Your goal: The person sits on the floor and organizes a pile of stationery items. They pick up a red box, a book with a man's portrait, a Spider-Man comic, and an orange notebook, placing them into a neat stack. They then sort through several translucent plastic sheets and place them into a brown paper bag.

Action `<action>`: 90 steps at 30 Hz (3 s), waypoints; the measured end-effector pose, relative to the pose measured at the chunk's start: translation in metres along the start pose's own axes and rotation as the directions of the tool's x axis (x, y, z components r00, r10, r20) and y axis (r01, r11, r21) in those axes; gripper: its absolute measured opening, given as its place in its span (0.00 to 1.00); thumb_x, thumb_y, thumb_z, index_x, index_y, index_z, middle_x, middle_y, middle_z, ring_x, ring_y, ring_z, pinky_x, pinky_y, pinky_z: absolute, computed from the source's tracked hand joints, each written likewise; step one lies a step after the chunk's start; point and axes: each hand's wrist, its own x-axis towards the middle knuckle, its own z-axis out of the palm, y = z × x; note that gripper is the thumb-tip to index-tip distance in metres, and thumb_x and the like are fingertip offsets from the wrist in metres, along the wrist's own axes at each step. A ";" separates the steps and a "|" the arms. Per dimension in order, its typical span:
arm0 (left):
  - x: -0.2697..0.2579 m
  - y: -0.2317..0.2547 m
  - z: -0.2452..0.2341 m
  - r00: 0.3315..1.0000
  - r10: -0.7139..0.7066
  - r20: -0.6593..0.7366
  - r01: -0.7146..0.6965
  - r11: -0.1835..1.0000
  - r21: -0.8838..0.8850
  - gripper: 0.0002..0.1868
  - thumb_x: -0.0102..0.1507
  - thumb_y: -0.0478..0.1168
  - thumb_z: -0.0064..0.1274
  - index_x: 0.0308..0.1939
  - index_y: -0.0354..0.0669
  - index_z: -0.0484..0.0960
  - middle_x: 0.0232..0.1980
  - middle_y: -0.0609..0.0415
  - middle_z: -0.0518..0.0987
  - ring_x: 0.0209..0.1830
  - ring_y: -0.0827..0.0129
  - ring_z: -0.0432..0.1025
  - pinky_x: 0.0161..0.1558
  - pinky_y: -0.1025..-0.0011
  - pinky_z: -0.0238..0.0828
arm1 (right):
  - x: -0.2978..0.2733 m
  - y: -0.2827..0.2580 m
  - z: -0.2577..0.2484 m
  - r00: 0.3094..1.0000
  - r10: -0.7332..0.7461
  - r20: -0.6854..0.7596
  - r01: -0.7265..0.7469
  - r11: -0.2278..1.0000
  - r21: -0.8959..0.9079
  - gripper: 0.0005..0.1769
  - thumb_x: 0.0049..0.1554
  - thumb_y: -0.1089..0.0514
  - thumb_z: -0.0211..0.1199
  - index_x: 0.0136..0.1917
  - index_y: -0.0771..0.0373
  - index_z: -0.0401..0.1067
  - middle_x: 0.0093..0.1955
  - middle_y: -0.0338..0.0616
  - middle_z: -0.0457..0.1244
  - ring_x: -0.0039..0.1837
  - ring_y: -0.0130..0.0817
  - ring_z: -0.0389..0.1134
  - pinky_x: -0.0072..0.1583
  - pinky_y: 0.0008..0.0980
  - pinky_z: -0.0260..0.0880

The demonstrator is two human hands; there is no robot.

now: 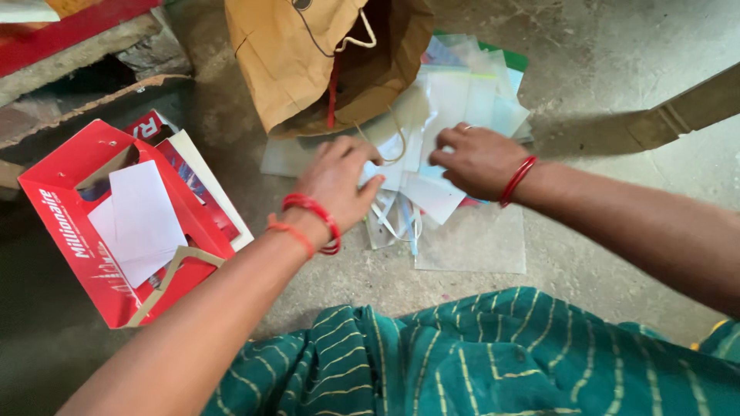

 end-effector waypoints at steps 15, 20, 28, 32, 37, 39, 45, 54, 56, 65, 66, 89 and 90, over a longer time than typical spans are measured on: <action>-0.006 -0.200 0.346 0.583 -0.810 0.063 0.602 0.378 -0.704 0.21 0.62 0.42 0.60 0.55 0.36 0.79 0.45 0.47 0.83 0.41 0.63 0.77 0.46 0.65 0.74 | -0.027 0.058 0.196 0.746 0.545 0.383 -0.657 0.507 0.558 0.29 0.55 0.49 0.66 0.68 0.54 0.70 0.66 0.51 0.67 0.60 0.44 0.73 0.62 0.39 0.72; 0.015 -0.201 0.325 0.398 -0.876 0.271 0.449 -0.071 -0.891 0.15 0.64 0.38 0.54 0.54 0.38 0.78 0.39 0.49 0.79 0.31 0.66 0.75 0.30 0.67 0.71 | -0.006 0.047 0.197 0.693 0.557 0.457 -0.617 0.131 0.776 0.31 0.56 0.54 0.63 0.73 0.57 0.64 0.71 0.51 0.63 0.64 0.42 0.71 0.58 0.40 0.76; 0.035 -0.202 0.315 0.278 -0.867 0.414 0.195 -0.371 -0.908 0.14 0.66 0.37 0.54 0.55 0.42 0.76 0.41 0.53 0.79 0.33 0.68 0.77 0.31 0.74 0.77 | 0.028 0.054 0.226 0.606 0.583 0.541 -0.563 -0.166 0.809 0.36 0.58 0.59 0.60 0.78 0.58 0.55 0.75 0.51 0.58 0.69 0.41 0.66 0.60 0.40 0.76; 0.030 -0.196 0.310 0.309 -0.863 0.400 0.191 -0.355 -0.915 0.16 0.65 0.35 0.53 0.57 0.43 0.74 0.43 0.53 0.80 0.33 0.66 0.78 0.32 0.74 0.78 | 0.059 0.068 0.253 0.548 0.629 0.552 -0.521 -0.260 0.813 0.39 0.57 0.60 0.62 0.78 0.59 0.53 0.72 0.52 0.59 0.68 0.42 0.66 0.59 0.42 0.77; 0.032 -0.187 0.291 0.355 -0.841 0.409 0.173 -0.370 -0.913 0.16 0.63 0.31 0.52 0.54 0.42 0.72 0.45 0.53 0.79 0.33 0.63 0.80 0.33 0.71 0.80 | 0.107 0.059 0.260 0.402 0.674 0.620 -0.434 -0.456 0.777 0.40 0.55 0.62 0.67 0.77 0.61 0.55 0.62 0.52 0.65 0.57 0.43 0.71 0.53 0.41 0.77; 0.033 -0.186 0.289 0.382 -0.826 0.415 0.183 -0.372 -0.910 0.16 0.63 0.30 0.53 0.53 0.42 0.72 0.45 0.52 0.79 0.33 0.63 0.79 0.32 0.71 0.80 | 0.124 0.051 0.255 0.329 0.682 0.653 -0.410 -0.520 0.749 0.40 0.54 0.63 0.69 0.76 0.62 0.56 0.58 0.53 0.67 0.53 0.42 0.72 0.50 0.39 0.76; 0.026 -0.181 0.292 0.489 -0.756 0.436 0.305 -0.320 -0.897 0.14 0.66 0.36 0.55 0.53 0.35 0.71 0.44 0.45 0.81 0.33 0.62 0.80 0.30 0.72 0.80 | 0.124 0.038 0.262 0.454 0.632 0.628 -0.357 -0.516 0.778 0.26 0.54 0.65 0.70 0.64 0.69 0.67 0.54 0.52 0.67 0.47 0.36 0.71 0.46 0.33 0.76; -0.011 -0.113 0.247 0.485 -0.479 0.732 0.864 0.392 -0.317 0.28 0.69 0.59 0.50 0.37 0.35 0.85 0.33 0.49 0.83 0.27 0.65 0.76 0.30 0.67 0.75 | -0.041 0.104 0.224 0.636 0.349 0.688 -0.616 -0.308 0.725 0.29 0.52 0.63 0.65 0.68 0.57 0.68 0.59 0.39 0.68 0.56 0.34 0.69 0.56 0.38 0.73; -0.011 -0.088 0.229 0.491 -0.469 0.734 0.787 0.600 -0.143 0.27 0.67 0.59 0.50 0.32 0.40 0.88 0.32 0.51 0.87 0.29 0.64 0.80 0.37 0.65 0.78 | -0.073 0.129 0.201 0.601 0.315 0.734 -0.734 -0.144 0.663 0.30 0.55 0.61 0.68 0.70 0.60 0.70 0.58 0.40 0.66 0.53 0.35 0.64 0.53 0.36 0.69; 0.032 -0.007 0.123 0.785 -0.439 0.437 0.528 0.843 -0.100 0.24 0.63 0.61 0.51 0.33 0.46 0.89 0.32 0.52 0.86 0.38 0.60 0.82 0.48 0.62 0.75 | -0.088 0.181 0.085 0.684 0.427 0.592 -0.727 0.471 0.500 0.25 0.58 0.54 0.68 0.64 0.66 0.71 0.55 0.51 0.72 0.55 0.37 0.69 0.59 0.42 0.71; 0.034 -0.006 0.116 0.802 -0.480 0.355 0.543 0.834 -0.100 0.23 0.63 0.60 0.53 0.36 0.45 0.89 0.36 0.51 0.86 0.41 0.58 0.81 0.49 0.62 0.75 | -0.088 0.177 0.073 0.722 0.404 0.561 -0.687 0.512 0.515 0.24 0.58 0.54 0.69 0.63 0.68 0.71 0.55 0.54 0.72 0.55 0.38 0.69 0.60 0.42 0.70; 0.034 -0.093 0.127 0.962 -0.272 -0.003 0.146 0.525 -0.838 0.18 0.64 0.35 0.61 0.57 0.34 0.79 0.52 0.56 0.83 0.49 0.77 0.75 0.54 0.72 0.75 | -0.038 0.086 -0.057 0.946 0.309 -0.099 -0.253 0.893 0.371 0.15 0.59 0.55 0.65 0.58 0.59 0.77 0.54 0.48 0.69 0.54 0.45 0.71 0.57 0.43 0.71; 0.032 -0.095 0.127 0.942 -0.336 -0.012 0.166 0.494 -0.854 0.18 0.64 0.35 0.60 0.57 0.35 0.79 0.51 0.56 0.84 0.48 0.77 0.76 0.53 0.73 0.75 | -0.037 0.090 -0.055 0.922 0.375 -0.100 -0.314 0.872 0.376 0.15 0.59 0.55 0.66 0.59 0.59 0.77 0.54 0.49 0.68 0.53 0.45 0.71 0.57 0.43 0.71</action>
